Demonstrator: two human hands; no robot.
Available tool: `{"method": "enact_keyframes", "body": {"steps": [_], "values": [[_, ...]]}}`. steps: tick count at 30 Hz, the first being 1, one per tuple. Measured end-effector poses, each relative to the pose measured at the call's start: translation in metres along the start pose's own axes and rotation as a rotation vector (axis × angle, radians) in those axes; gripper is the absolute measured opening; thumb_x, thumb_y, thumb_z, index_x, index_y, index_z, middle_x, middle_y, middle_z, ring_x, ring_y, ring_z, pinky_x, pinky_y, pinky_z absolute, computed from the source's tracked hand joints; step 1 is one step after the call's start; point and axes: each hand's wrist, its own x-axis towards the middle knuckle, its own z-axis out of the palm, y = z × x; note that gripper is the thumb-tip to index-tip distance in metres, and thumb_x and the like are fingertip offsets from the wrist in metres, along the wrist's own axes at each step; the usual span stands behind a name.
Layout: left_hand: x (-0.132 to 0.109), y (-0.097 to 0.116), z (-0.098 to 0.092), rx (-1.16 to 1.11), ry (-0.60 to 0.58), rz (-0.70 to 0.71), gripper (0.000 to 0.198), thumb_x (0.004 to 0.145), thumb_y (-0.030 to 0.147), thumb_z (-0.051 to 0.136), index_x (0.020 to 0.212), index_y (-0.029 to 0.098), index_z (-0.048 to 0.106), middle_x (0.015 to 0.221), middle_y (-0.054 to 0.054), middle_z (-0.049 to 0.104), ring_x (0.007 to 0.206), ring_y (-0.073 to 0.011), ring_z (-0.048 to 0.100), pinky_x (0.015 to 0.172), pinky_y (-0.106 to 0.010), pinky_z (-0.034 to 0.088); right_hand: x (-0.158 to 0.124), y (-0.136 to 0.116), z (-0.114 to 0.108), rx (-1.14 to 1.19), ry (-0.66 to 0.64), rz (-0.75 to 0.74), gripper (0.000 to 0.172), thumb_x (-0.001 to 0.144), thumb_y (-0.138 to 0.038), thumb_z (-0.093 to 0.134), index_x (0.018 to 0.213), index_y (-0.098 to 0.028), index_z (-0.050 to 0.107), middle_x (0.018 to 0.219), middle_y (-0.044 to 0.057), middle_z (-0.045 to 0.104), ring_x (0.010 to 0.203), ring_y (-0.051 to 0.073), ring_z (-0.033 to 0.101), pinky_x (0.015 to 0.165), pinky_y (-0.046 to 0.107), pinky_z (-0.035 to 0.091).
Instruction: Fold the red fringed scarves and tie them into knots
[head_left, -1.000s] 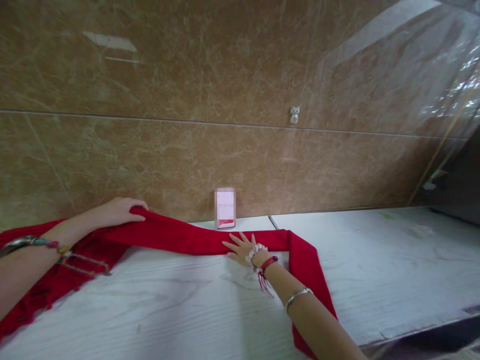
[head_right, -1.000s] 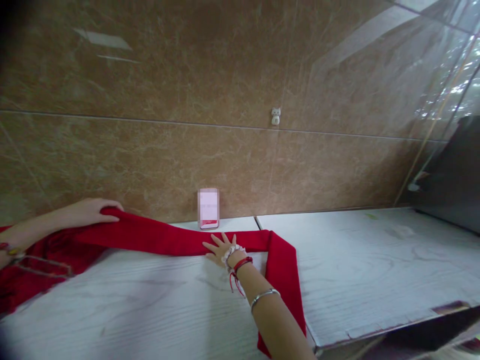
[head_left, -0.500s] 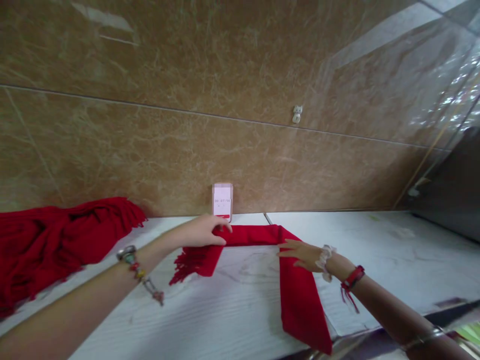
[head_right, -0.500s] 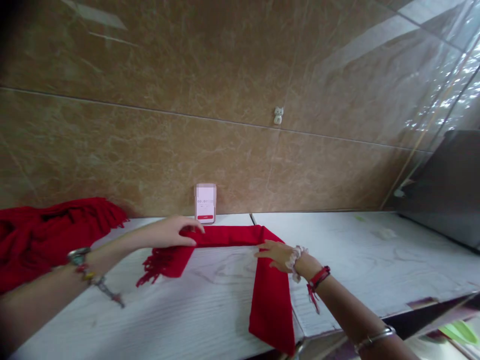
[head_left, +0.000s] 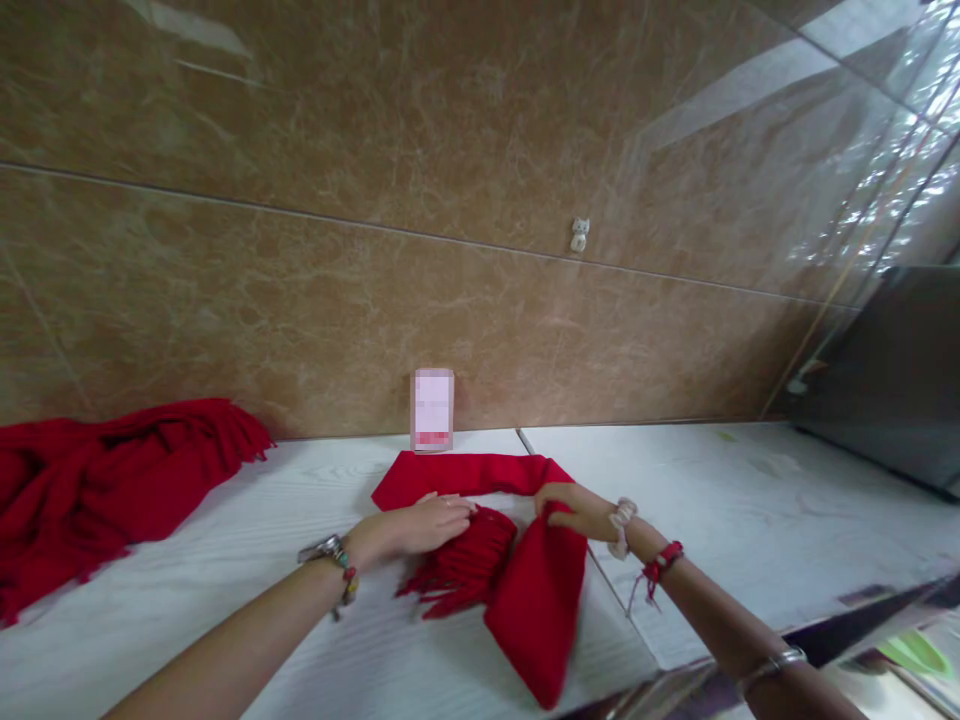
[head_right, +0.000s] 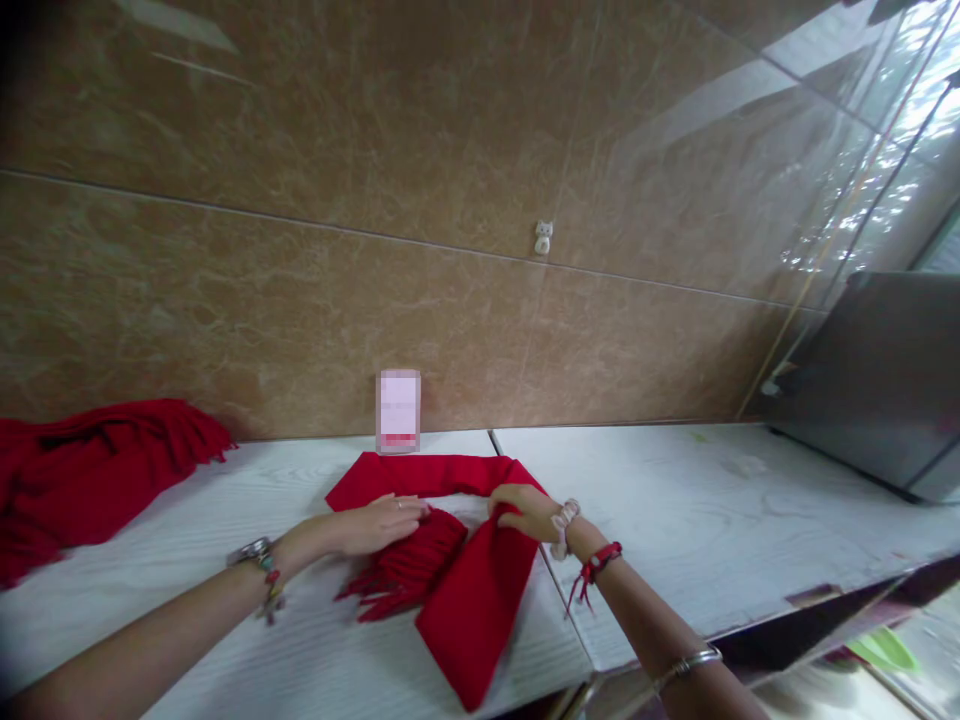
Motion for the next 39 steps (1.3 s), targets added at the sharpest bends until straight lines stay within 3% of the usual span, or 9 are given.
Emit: {"method": "enact_keyframes", "body": {"steps": [3, 7, 12, 15, 17, 23, 26, 32, 39], "values": [[-0.004, -0.005, 0.006, 0.032, 0.051, 0.054, 0.036, 0.088, 0.022, 0.030, 0.116, 0.020, 0.052, 0.124, -0.006, 0.051, 0.116, -0.0172, 0.041, 0.098, -0.030, 0.024, 0.013, -0.012, 0.001, 0.128, -0.212, -0.113, 0.018, 0.071, -0.011, 0.048, 0.080, -0.022, 0.058, 0.086, 0.004, 0.062, 0.082, 0.015, 0.056, 0.077, 0.026, 0.045], [-0.004, -0.005, 0.001, 0.141, 0.073, -0.068, 0.036, 0.084, 0.018, 0.035, 0.115, 0.024, 0.053, 0.114, -0.005, 0.056, 0.106, -0.0191, 0.048, 0.092, -0.033, 0.031, 0.020, -0.017, 0.008, 0.143, -0.366, -0.157, 0.012, 0.070, -0.012, 0.050, 0.077, -0.019, 0.057, 0.084, 0.005, 0.060, 0.084, 0.017, 0.054, 0.080, 0.031, 0.043], [0.001, 0.000, -0.016, 0.198, -0.092, -0.063, 0.039, 0.070, 0.020, 0.056, 0.109, 0.026, 0.057, 0.110, -0.005, 0.059, 0.104, -0.0229, 0.049, 0.092, -0.037, 0.030, 0.008, -0.004, 0.010, 0.194, -0.361, -0.179, 0.016, 0.072, -0.011, 0.048, 0.078, -0.019, 0.061, 0.091, 0.007, 0.057, 0.087, 0.016, 0.053, 0.082, 0.029, 0.042], [0.002, -0.003, -0.032, 0.163, -0.093, -0.081, 0.026, 0.067, 0.021, 0.058, 0.092, 0.021, 0.064, 0.095, -0.005, 0.064, 0.092, -0.0229, 0.055, 0.086, -0.035, 0.035, 0.001, -0.003, 0.008, 0.224, -0.402, -0.180, 0.012, 0.070, -0.015, 0.053, 0.077, -0.019, 0.063, 0.091, 0.006, 0.057, 0.088, 0.017, 0.053, 0.082, 0.030, 0.042], [-0.002, -0.011, -0.045, 0.015, -0.026, -0.077, 0.024, 0.065, 0.026, 0.059, 0.088, 0.018, 0.064, 0.095, -0.005, 0.064, 0.090, -0.0223, 0.055, 0.082, -0.031, 0.038, 0.000, -0.006, 0.009, 0.215, -0.381, -0.157, 0.011, 0.071, -0.018, 0.054, 0.077, -0.020, 0.064, 0.090, 0.005, 0.058, 0.088, 0.017, 0.054, 0.083, 0.030, 0.042], [-0.018, -0.022, -0.073, -0.735, 0.155, -0.094, 0.045, 0.064, 0.043, 0.061, 0.101, 0.017, 0.058, 0.097, -0.003, 0.064, 0.089, -0.0204, 0.056, 0.078, -0.030, 0.042, 0.007, -0.020, 0.023, 0.150, -0.262, -0.030, 0.016, 0.073, -0.018, 0.050, 0.077, -0.025, 0.063, 0.088, 0.005, 0.062, 0.091, 0.019, 0.053, 0.088, 0.034, 0.040], [-0.012, -0.013, -0.067, -0.706, 0.159, -0.100, 0.042, 0.066, 0.044, 0.059, 0.097, 0.015, 0.060, 0.094, -0.004, 0.064, 0.089, -0.0205, 0.056, 0.077, -0.029, 0.042, 0.006, -0.021, 0.032, 0.146, -0.164, -0.016, 0.019, 0.069, -0.014, 0.046, 0.075, -0.025, 0.060, 0.087, 0.005, 0.063, 0.089, 0.019, 0.054, 0.085, 0.034, 0.042], [0.020, -0.002, -0.033, -0.422, 0.075, -0.057, 0.023, 0.070, 0.035, 0.055, 0.079, 0.016, 0.065, 0.088, -0.003, 0.065, 0.079, -0.0168, 0.055, 0.070, -0.023, 0.040, -0.005, -0.018, 0.033, 0.142, 0.064, 0.033, 0.019, 0.063, -0.008, 0.041, 0.070, -0.020, 0.054, 0.078, 0.006, 0.062, 0.076, 0.018, 0.056, 0.073, 0.030, 0.046], [0.041, 0.003, -0.017, -0.444, -0.042, -0.024, 0.011, 0.065, 0.020, 0.056, 0.065, 0.016, 0.066, 0.067, 0.001, 0.065, 0.063, -0.0141, 0.055, 0.063, -0.022, 0.041, 0.012, -0.025, 0.012, 0.187, 0.080, 0.026, 0.008, 0.069, -0.014, 0.052, 0.072, -0.017, 0.059, 0.077, 0.004, 0.065, 0.075, 0.017, 0.058, 0.074, 0.029, 0.046]]}}
